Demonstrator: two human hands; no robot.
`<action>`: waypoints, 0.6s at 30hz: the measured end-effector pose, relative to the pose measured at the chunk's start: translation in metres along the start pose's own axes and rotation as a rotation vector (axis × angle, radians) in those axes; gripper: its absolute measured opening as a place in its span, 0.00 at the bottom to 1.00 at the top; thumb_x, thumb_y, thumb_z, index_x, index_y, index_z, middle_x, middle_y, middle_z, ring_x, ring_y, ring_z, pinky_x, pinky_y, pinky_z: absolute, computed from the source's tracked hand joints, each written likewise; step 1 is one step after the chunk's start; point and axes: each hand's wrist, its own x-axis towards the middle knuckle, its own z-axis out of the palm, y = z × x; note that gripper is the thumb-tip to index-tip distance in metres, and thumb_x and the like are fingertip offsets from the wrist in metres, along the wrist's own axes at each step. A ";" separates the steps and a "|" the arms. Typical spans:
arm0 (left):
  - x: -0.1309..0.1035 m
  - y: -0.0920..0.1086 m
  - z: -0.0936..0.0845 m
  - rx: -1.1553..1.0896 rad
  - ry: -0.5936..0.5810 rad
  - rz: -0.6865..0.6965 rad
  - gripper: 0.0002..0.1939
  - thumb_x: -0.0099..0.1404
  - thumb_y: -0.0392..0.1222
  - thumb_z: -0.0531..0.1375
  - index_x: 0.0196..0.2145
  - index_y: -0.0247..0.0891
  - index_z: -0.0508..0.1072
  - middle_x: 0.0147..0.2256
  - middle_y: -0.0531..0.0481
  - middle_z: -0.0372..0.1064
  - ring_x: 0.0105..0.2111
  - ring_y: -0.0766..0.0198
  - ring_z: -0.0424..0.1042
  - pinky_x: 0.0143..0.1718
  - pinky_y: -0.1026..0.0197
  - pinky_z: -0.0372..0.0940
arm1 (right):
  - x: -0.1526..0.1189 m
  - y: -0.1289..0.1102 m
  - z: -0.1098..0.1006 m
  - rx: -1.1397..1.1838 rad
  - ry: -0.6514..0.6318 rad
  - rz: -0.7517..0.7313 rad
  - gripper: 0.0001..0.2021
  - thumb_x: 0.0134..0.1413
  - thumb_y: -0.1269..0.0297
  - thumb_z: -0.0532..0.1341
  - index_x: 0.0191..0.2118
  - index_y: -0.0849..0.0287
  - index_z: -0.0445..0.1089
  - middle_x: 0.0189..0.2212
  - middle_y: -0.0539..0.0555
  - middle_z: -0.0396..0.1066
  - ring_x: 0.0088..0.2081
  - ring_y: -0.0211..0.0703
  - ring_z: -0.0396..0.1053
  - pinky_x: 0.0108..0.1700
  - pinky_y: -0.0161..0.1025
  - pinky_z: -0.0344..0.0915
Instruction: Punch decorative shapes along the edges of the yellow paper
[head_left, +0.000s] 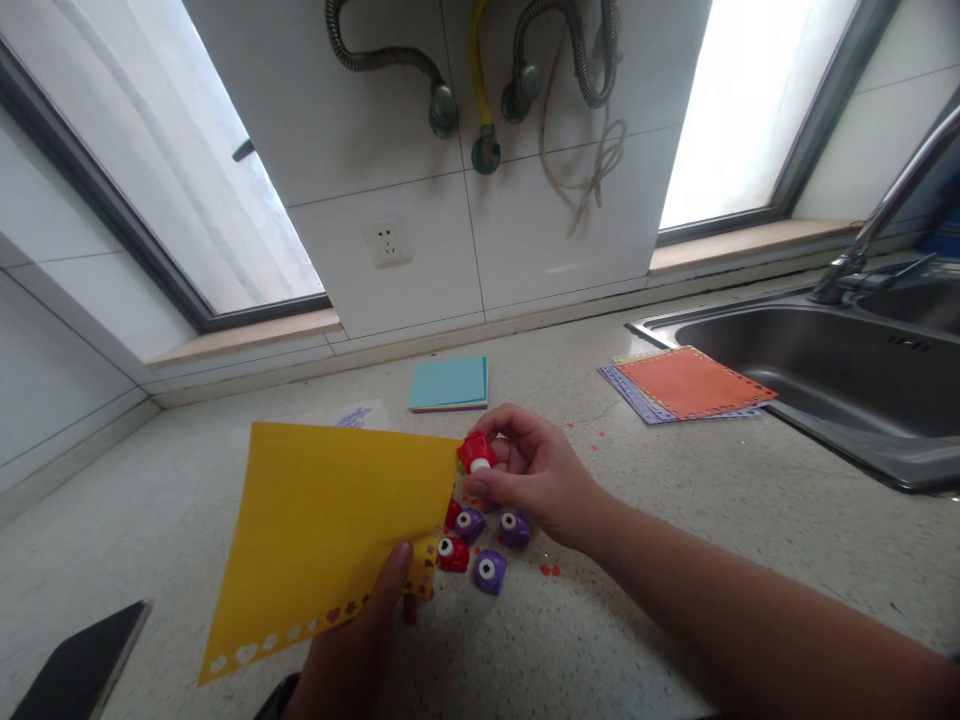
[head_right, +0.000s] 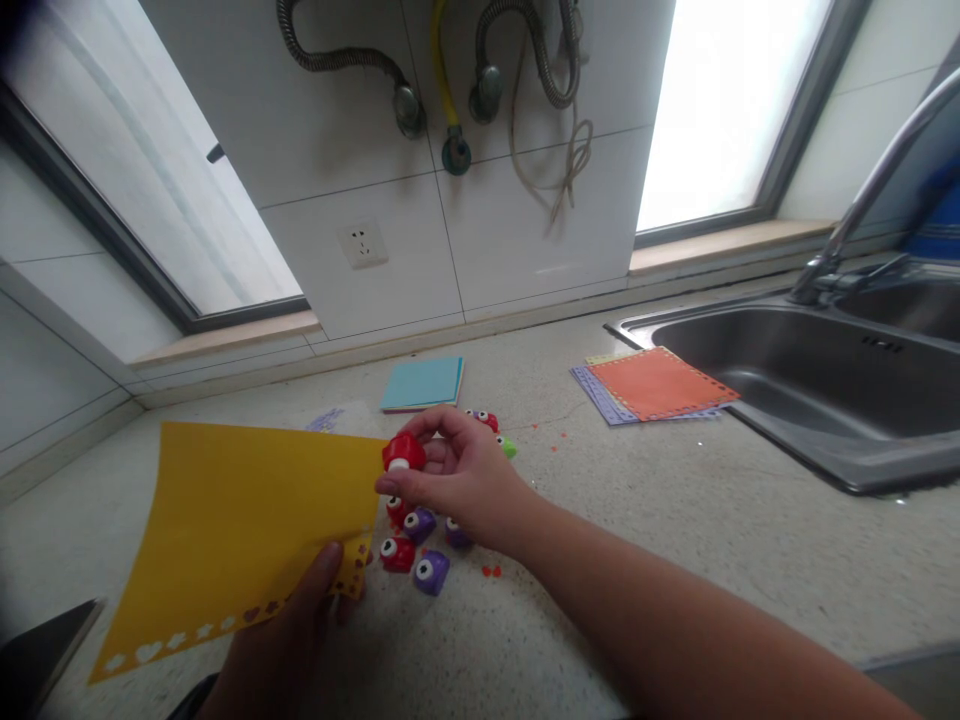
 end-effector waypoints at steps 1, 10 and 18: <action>0.000 0.000 0.000 0.002 0.003 0.001 0.08 0.60 0.51 0.64 0.27 0.47 0.76 0.30 0.49 0.78 0.32 0.50 0.78 0.34 0.52 0.75 | 0.000 0.000 0.000 -0.002 0.002 -0.003 0.22 0.36 0.73 0.78 0.36 0.58 0.68 0.27 0.44 0.73 0.25 0.30 0.73 0.27 0.26 0.72; -0.002 0.009 0.000 -0.097 -0.115 -0.060 0.13 0.63 0.52 0.63 0.24 0.45 0.76 0.22 0.51 0.76 0.19 0.57 0.74 0.21 0.57 0.72 | 0.000 0.000 0.000 -0.037 0.007 0.043 0.23 0.34 0.73 0.78 0.36 0.58 0.68 0.26 0.44 0.72 0.28 0.34 0.75 0.34 0.32 0.74; 0.000 0.010 -0.002 0.059 -0.054 0.119 0.14 0.64 0.46 0.62 0.21 0.46 0.75 0.18 0.53 0.74 0.19 0.58 0.75 0.22 0.61 0.73 | 0.001 0.000 0.003 -0.015 0.046 0.071 0.22 0.34 0.70 0.78 0.37 0.58 0.72 0.27 0.45 0.74 0.28 0.34 0.75 0.36 0.34 0.75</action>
